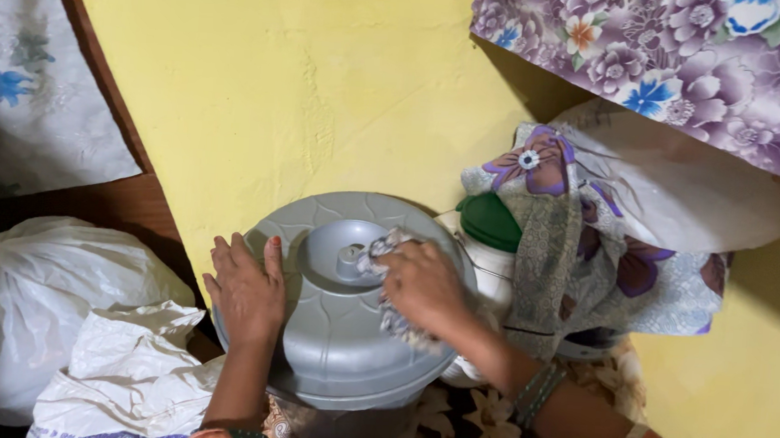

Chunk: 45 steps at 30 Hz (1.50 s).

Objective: The person wipes a washing machine, a plastic container, a glass jar, and a wooden cabinet using a patterned cloth. The person moves between different surfaces in the room, wiping each one with the same cloth.

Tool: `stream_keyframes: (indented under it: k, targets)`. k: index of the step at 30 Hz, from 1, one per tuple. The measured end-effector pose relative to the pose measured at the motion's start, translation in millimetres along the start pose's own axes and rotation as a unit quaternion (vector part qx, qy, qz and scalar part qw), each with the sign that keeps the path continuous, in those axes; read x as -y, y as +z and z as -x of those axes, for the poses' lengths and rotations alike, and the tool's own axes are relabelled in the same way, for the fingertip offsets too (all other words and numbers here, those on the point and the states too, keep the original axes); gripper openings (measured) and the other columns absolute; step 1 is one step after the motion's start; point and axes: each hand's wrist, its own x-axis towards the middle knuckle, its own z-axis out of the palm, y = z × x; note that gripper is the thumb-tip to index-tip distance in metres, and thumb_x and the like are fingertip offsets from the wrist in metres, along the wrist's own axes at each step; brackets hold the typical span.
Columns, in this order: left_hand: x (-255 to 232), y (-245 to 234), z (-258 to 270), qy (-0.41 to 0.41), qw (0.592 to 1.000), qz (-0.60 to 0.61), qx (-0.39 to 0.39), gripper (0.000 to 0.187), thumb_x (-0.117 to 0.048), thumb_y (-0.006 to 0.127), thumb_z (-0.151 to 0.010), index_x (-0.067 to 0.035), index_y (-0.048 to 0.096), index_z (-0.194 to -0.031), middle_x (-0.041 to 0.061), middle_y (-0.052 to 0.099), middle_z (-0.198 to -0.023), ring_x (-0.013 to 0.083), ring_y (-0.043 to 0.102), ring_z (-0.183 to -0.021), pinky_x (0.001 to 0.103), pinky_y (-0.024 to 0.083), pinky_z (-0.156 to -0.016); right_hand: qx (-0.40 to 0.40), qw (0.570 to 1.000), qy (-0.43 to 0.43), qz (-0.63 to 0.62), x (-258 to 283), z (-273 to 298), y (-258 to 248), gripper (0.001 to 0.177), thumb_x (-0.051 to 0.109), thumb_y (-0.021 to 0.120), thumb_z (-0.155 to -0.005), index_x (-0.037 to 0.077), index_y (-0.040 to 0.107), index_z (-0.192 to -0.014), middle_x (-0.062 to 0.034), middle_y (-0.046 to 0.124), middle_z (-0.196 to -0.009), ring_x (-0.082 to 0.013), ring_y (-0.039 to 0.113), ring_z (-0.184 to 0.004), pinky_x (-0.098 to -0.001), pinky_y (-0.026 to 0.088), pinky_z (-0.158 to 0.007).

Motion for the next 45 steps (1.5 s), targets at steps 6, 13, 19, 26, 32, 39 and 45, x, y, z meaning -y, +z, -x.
stream_keyframes:
  k: [6, 13, 19, 26, 32, 39, 45]
  targets:
    - [4, 2, 0, 0.0, 1.0, 0.001, -0.006, 0.075, -0.056, 0.038, -0.106, 0.007, 0.042, -0.148, 0.032, 0.033, -0.158, 0.044, 0.027, -0.15, 0.059, 0.016, -0.12, 0.231, 0.897, 0.104, -0.363, 33, -1, -5, 0.037, 0.018, 0.054, -0.1, 0.015, 0.065, -0.135, -0.0006, 0.059, -0.147, -0.0359, 0.069, -0.092, -0.0533, 0.057, -0.086]
    - [10, 1, -1, -0.032, 0.999, 0.037, -0.006, 0.075, -0.057, 0.035, -0.104, 0.004, 0.046, -0.146, 0.029, 0.032, -0.159, 0.0418, 0.027, -0.149, 0.054, 0.016, -0.121, -0.051, 0.986, -0.063, -0.144, -35, -108, 40, 0.04, 0.022, 0.056, -0.096, 0.008, 0.063, -0.133, -0.0221, 0.057, -0.14, -0.0416, 0.05, -0.131, -0.0492, 0.04, -0.111]
    - [28, -16, -20, -0.241, 0.913, 0.319, 0.08, 0.088, -0.07, 0.031, -0.094, -0.006, 0.039, -0.155, 0.018, 0.043, -0.158, 0.0316, 0.039, -0.147, 0.043, 0.028, -0.122, 0.043, 0.997, -0.002, -0.061, -31, -180, 110, 0.04, 0.027, 0.05, -0.097, 0.015, 0.062, -0.134, -0.014, 0.042, -0.156, -0.0404, 0.032, -0.145, -0.0509, 0.028, -0.118]
    - [50, -21, -23, -0.228, 0.829, 0.503, 0.081, 0.105, -0.079, 0.027, -0.088, -0.009, 0.003, -0.162, 0.009, 0.008, -0.171, 0.0241, 0.013, -0.158, 0.037, 0.012, -0.124, 0.024, 0.969, -0.217, -0.116, 62, -199, 132, 0.034, 0.031, 0.056, -0.095, 0.016, 0.068, -0.124, -0.0121, 0.059, -0.138, -0.0348, 0.044, -0.134, -0.0494, 0.034, -0.112]
    - [38, -11, -23, -0.218, 0.834, 0.504, 0.049, 0.096, -0.075, 0.028, -0.092, -0.007, 0.023, -0.16, 0.01, 0.031, -0.164, 0.0237, 0.031, -0.149, 0.035, 0.023, -0.12, 0.021, 0.946, -0.312, -0.088, 107, -145, 107, 0.021, 0.02, 0.06, -0.085, 0.008, 0.075, -0.092, -0.0071, 0.069, -0.111, -0.0301, 0.056, -0.118, -0.0469, 0.047, -0.101]
    - [44, -6, -38, -0.231, 0.841, 0.489, 0.018, 0.089, -0.071, 0.028, -0.096, -0.002, 0.042, -0.151, 0.017, 0.052, -0.151, 0.0292, 0.05, -0.135, 0.039, 0.039, -0.112, 0.064, 0.942, -0.315, -0.096, 122, -80, 50, 0.019, 0.021, 0.063, -0.088, 0.009, 0.078, -0.089, -0.0069, 0.068, -0.111, -0.0295, 0.055, -0.118, -0.0465, 0.046, -0.1]
    - [81, -5, -48, -0.244, 0.817, 0.516, 0.08, 0.1, -0.078, 0.026, -0.094, 0.003, 0.036, -0.151, 0.018, 0.044, -0.153, 0.0323, 0.041, -0.145, 0.044, 0.03, -0.118, 0.234, 0.907, -0.338, -0.091, 133, -46, 8, 0.024, 0.024, 0.059, -0.091, 0.025, 0.079, -0.103, -0.0007, 0.071, -0.126, -0.0276, 0.06, -0.116, -0.0471, 0.048, -0.1]
